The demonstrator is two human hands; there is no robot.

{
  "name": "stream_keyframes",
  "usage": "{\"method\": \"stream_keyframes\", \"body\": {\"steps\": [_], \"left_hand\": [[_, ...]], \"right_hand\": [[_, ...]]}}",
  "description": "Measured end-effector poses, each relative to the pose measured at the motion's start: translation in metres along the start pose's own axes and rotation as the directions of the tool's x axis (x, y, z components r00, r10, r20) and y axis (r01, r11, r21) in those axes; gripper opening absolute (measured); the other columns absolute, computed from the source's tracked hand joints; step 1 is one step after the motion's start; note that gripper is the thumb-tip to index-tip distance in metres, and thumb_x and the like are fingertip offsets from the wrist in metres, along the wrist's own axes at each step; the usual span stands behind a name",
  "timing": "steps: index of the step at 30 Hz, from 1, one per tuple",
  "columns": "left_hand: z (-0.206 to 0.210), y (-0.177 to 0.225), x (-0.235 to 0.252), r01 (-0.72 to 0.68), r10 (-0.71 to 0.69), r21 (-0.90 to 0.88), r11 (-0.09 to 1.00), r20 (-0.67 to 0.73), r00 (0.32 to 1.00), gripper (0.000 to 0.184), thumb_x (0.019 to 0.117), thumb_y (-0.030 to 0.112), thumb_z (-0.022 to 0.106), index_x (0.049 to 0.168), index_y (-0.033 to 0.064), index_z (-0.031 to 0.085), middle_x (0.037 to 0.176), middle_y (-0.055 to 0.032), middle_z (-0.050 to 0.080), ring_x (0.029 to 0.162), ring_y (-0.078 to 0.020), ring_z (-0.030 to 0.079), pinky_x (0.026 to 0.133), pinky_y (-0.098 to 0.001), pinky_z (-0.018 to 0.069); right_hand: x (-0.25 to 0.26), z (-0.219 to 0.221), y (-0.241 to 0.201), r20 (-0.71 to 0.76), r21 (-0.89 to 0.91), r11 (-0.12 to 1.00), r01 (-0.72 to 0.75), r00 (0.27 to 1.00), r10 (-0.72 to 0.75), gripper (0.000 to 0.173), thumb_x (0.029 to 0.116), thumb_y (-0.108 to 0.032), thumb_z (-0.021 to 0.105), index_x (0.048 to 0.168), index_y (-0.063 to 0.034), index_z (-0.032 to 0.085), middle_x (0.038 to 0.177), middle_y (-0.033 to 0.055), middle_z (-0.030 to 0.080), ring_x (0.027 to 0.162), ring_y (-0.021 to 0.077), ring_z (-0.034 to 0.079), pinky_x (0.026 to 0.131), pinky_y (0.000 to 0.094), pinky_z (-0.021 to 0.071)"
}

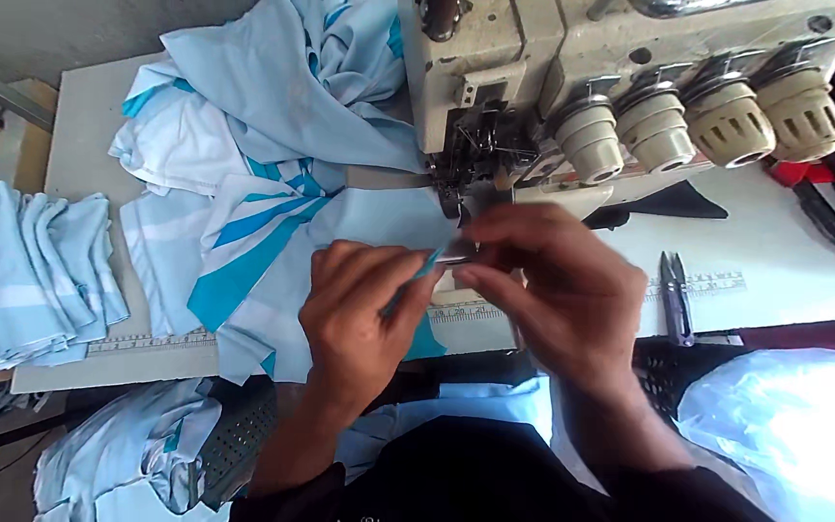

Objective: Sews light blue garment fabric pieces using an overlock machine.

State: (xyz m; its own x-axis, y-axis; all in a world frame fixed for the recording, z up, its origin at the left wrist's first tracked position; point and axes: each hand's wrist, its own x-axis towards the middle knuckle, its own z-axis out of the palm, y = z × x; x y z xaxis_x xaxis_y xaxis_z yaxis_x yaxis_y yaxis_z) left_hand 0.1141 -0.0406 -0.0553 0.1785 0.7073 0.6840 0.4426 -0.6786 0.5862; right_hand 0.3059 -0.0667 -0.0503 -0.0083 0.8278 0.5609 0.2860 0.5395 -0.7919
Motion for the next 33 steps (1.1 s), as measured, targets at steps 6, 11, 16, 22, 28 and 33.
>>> {"method": "stream_keyframes", "body": {"steps": [6,11,16,22,28,33], "left_hand": [[-0.013,-0.016,0.010,0.192,-0.162,-0.254,0.948,0.135,0.977,0.012,0.0937,0.011,0.073,0.097,0.0010,0.077,0.088,0.0010,0.073,0.081,-0.0046,0.065,0.073,-0.0211,0.0547],[-0.017,-0.019,0.014,0.229,-0.179,-0.308,0.923,0.182,0.967,0.011,0.0939,0.010,0.073,0.100,0.0020,0.077,0.085,0.0024,0.070,0.077,-0.0042,0.063,0.071,-0.0199,0.0539],[-0.018,-0.021,0.016,0.242,-0.178,-0.329,0.913,0.211,0.961,0.011,0.0941,0.010,0.073,0.103,0.0032,0.077,0.085,0.0021,0.069,0.075,-0.0044,0.062,0.068,-0.0198,0.0532],[-0.019,-0.024,0.017,0.246,-0.167,-0.375,0.894,0.231,0.959,0.007,0.0910,0.010,0.075,0.096,0.0058,0.075,0.090,0.0019,0.069,0.085,-0.0073,0.063,0.075,-0.0216,0.0535],[-0.021,-0.027,0.020,0.253,-0.171,-0.356,0.899,0.248,0.954,0.010,0.0905,0.012,0.076,0.099,0.0076,0.073,0.091,0.0030,0.069,0.085,-0.0068,0.062,0.074,-0.0211,0.0508],[-0.020,-0.027,0.022,0.231,-0.151,-0.348,0.909,0.243,0.958,0.018,0.0907,0.010,0.076,0.108,0.0041,0.075,0.090,0.0027,0.069,0.083,-0.0064,0.062,0.075,-0.0209,0.0518]], "right_hand": [[0.035,-0.002,0.002,0.222,-0.087,0.996,-0.009,0.975,0.028,0.022,0.0950,-0.012,0.072,0.115,-0.0033,0.071,0.093,-0.0007,0.071,0.065,-0.0012,0.059,0.054,0.0130,0.0494],[0.038,-0.003,0.009,0.227,0.049,0.997,-0.057,0.973,0.044,0.017,0.0930,-0.007,0.074,0.109,-0.0033,0.070,0.088,-0.0014,0.072,0.061,0.0010,0.060,0.049,0.0148,0.0499],[0.035,-0.005,0.009,0.239,0.075,0.996,-0.054,0.970,0.035,0.017,0.0934,-0.005,0.072,0.110,-0.0026,0.070,0.089,-0.0010,0.072,0.064,0.0019,0.062,0.053,0.0155,0.0527],[0.035,-0.005,0.005,0.257,0.027,0.999,-0.021,0.966,0.013,0.020,0.0940,-0.005,0.072,0.114,-0.0030,0.069,0.094,-0.0015,0.074,0.072,0.0014,0.066,0.062,0.0159,0.0564],[0.038,-0.005,0.003,0.294,-0.008,0.999,0.043,0.955,-0.039,0.024,0.0956,-0.004,0.069,0.119,-0.0006,0.065,0.099,0.0003,0.074,0.079,0.0021,0.068,0.070,0.0171,0.0590],[0.037,-0.006,0.002,0.300,-0.020,0.999,0.040,0.953,-0.032,0.025,0.0962,-0.003,0.067,0.121,-0.0013,0.063,0.100,-0.0001,0.074,0.081,0.0025,0.069,0.072,0.0178,0.0601]]}}
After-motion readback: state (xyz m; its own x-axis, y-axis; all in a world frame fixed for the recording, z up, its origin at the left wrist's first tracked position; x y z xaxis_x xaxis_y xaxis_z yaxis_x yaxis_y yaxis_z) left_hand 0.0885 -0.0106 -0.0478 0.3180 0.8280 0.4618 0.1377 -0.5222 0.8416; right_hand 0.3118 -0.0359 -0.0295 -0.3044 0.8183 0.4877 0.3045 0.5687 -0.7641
